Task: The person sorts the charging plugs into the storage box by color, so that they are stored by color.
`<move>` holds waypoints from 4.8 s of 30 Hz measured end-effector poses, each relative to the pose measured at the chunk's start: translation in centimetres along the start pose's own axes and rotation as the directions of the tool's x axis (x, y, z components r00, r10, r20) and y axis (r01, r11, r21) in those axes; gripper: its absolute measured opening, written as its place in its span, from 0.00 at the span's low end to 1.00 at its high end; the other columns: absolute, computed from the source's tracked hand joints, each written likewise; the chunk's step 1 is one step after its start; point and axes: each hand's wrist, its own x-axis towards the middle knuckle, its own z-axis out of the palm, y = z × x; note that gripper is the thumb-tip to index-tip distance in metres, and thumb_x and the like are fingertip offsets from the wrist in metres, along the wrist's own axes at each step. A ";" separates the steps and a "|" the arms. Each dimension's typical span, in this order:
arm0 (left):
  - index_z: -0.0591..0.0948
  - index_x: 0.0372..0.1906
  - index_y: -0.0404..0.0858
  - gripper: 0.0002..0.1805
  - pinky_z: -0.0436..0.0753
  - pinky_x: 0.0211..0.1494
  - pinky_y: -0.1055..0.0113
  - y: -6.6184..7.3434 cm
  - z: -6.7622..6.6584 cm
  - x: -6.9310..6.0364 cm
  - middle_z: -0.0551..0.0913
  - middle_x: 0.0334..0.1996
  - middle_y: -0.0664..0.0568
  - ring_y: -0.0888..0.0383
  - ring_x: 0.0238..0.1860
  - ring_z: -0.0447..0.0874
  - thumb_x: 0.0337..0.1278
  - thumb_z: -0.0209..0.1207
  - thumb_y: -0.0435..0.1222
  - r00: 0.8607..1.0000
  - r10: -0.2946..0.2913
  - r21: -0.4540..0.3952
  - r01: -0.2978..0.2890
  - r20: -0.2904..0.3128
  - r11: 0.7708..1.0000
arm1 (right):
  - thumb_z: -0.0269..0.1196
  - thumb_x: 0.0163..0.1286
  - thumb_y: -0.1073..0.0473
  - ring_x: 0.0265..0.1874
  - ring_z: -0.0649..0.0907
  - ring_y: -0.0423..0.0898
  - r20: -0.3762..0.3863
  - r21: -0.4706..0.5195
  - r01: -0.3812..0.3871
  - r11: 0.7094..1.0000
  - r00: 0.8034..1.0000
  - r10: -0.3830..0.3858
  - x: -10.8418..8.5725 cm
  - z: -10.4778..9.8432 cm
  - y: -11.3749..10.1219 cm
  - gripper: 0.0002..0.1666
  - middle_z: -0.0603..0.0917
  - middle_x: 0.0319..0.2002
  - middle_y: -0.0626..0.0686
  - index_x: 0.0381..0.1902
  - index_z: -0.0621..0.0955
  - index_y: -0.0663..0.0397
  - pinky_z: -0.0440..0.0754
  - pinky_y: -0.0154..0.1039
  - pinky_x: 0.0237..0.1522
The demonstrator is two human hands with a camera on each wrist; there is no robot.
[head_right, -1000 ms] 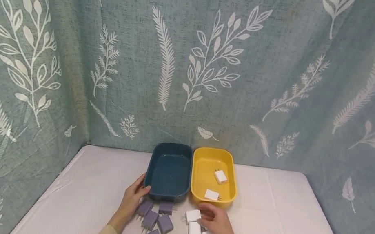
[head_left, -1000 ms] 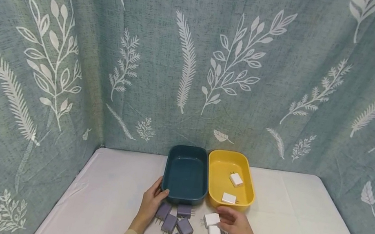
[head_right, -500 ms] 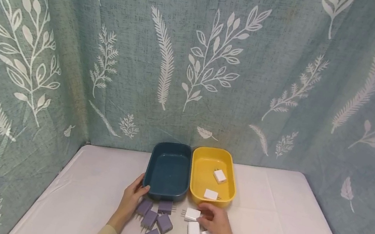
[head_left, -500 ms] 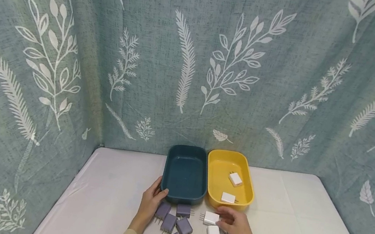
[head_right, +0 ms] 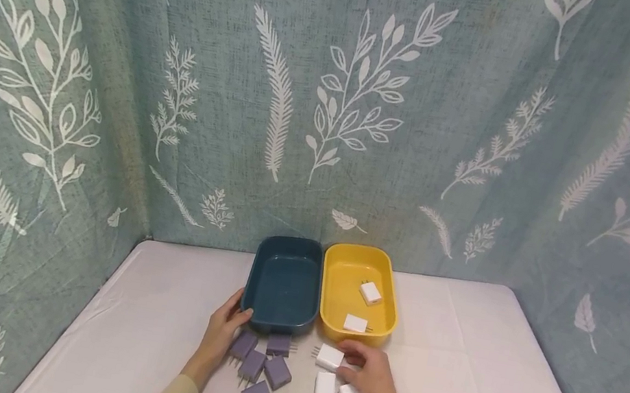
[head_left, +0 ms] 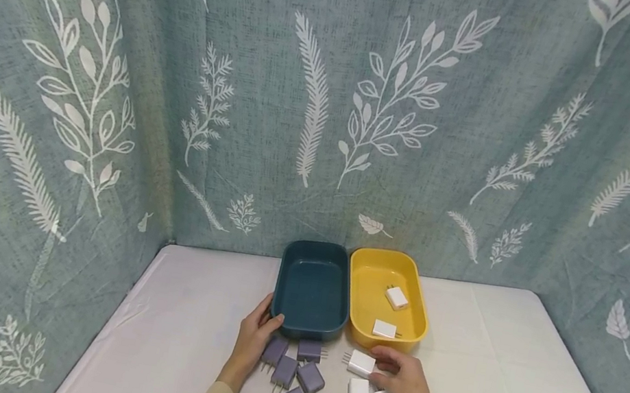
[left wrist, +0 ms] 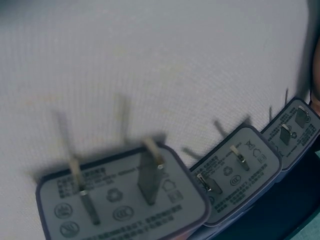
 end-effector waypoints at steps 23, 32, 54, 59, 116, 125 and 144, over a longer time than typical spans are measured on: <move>0.60 0.72 0.27 0.33 0.67 0.71 0.53 3.5 -0.3 -0.8 0.63 0.71 0.33 0.40 0.72 0.64 0.66 0.56 0.33 1.000 -0.013 0.012 0.013 0.019 1.000 | 0.75 0.46 0.71 0.43 0.86 0.45 -0.167 0.049 -0.117 0.992 0.978 0.123 -0.7 -0.8 0.6 0.31 0.86 0.48 0.55 0.51 0.81 0.58 0.85 0.30 0.47; 0.60 0.73 0.33 0.34 0.67 0.72 0.54 0.4 0.0 0.0 0.63 0.72 0.37 0.43 0.72 0.63 0.67 0.56 0.37 1.000 0.010 0.002 -0.010 -0.005 1.000 | 0.74 0.47 0.72 0.41 0.83 0.34 -0.202 0.200 -0.005 0.980 0.978 0.046 -1.0 -1.1 1.1 0.29 0.85 0.49 0.62 0.51 0.81 0.65 0.84 0.26 0.48; 0.62 0.73 0.32 0.33 0.68 0.71 0.55 -0.1 0.1 -0.1 0.64 0.72 0.37 0.42 0.72 0.64 0.66 0.57 0.36 1.000 0.026 0.003 -0.026 -0.017 1.000 | 0.73 0.49 0.73 0.45 0.85 0.38 -0.180 0.293 -0.095 0.951 0.972 0.152 -1.4 -1.2 1.5 0.31 0.83 0.52 0.63 0.54 0.79 0.65 0.84 0.27 0.49; 0.62 0.72 0.32 0.33 0.68 0.71 0.55 0.0 0.1 -0.1 0.65 0.71 0.37 0.42 0.71 0.64 0.66 0.57 0.36 0.999 0.024 0.000 -0.024 -0.022 1.000 | 0.72 0.50 0.74 0.47 0.85 0.39 -0.183 0.283 -0.096 0.954 0.971 0.152 -1.4 -1.1 1.3 0.31 0.83 0.53 0.63 0.54 0.79 0.65 0.84 0.27 0.49; 0.62 0.73 0.34 0.33 0.67 0.73 0.59 0.0 0.0 0.1 0.66 0.72 0.40 0.46 0.73 0.64 0.66 0.57 0.38 1.000 -0.011 0.010 0.011 -0.024 1.000 | 0.72 0.53 0.69 0.51 0.84 0.46 -0.190 0.284 -0.116 0.952 0.966 0.174 -1.5 -1.7 -0.4 0.29 0.82 0.55 0.63 0.55 0.79 0.65 0.84 0.28 0.51; 0.62 0.73 0.34 0.34 0.66 0.73 0.58 -0.2 0.0 0.1 0.65 0.72 0.39 0.46 0.73 0.64 0.66 0.57 0.38 1.000 -0.013 0.002 0.013 -0.024 1.000 | 0.70 0.55 0.71 0.44 0.84 0.33 -0.157 0.330 -0.036 0.943 0.983 0.092 -1.6 -2.3 -1.6 0.27 0.81 0.54 0.68 0.54 0.79 0.71 0.84 0.30 0.51; 0.62 0.72 0.29 0.32 0.68 0.72 0.58 1.8 -0.2 -0.4 0.64 0.71 0.34 0.42 0.72 0.63 0.65 0.56 0.33 1.000 -0.005 -0.004 0.005 -0.001 1.000 | 0.70 0.55 0.73 0.43 0.83 0.29 -0.240 0.272 0.144 0.952 0.968 -0.078 -0.9 -3.1 -3.2 0.24 0.81 0.51 0.72 0.51 0.79 0.75 0.85 0.28 0.48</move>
